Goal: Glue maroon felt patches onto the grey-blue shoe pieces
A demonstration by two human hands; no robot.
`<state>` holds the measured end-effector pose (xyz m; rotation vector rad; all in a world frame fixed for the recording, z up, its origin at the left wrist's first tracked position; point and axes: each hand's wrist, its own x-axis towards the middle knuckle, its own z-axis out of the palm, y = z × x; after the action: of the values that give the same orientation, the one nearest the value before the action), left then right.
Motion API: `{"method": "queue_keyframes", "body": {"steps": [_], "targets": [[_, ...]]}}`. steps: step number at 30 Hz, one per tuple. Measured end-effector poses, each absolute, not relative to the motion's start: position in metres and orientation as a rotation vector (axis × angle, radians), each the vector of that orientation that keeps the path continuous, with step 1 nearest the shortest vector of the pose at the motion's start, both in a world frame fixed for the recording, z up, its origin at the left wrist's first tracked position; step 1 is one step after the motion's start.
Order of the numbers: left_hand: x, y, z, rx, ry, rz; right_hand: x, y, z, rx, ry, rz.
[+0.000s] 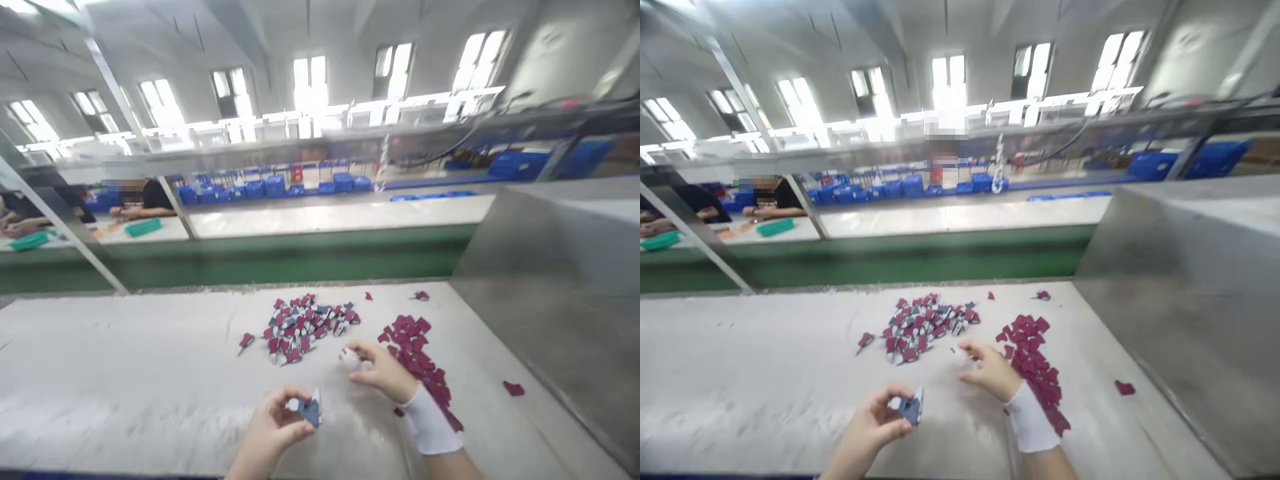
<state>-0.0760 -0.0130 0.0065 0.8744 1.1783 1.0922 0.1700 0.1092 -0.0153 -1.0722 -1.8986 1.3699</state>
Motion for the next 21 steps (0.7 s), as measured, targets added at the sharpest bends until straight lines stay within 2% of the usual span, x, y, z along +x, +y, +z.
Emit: {"method": "queue_keyframes", "body": {"steps": [5, 9, 13, 21], "targets": [[-0.077, -0.025, -0.041, 0.953, 1.223, 1.148, 0.116, 0.115, -0.024, -1.086, -2.063, 1.388], [-0.081, -0.045, -0.06, 0.976, 1.261, 1.112, 0.097, 0.107, -0.037, -1.132, -2.12, 1.427], [-0.089, -0.065, -0.062, 0.98, 1.296, 1.147, 0.125, 0.109, -0.034, -1.225, -2.156, 1.343], [-0.089, -0.051, -0.047, 1.023, 1.3, 1.128, 0.215, 0.122, -0.012, -1.679, -2.287, 0.893]]}}
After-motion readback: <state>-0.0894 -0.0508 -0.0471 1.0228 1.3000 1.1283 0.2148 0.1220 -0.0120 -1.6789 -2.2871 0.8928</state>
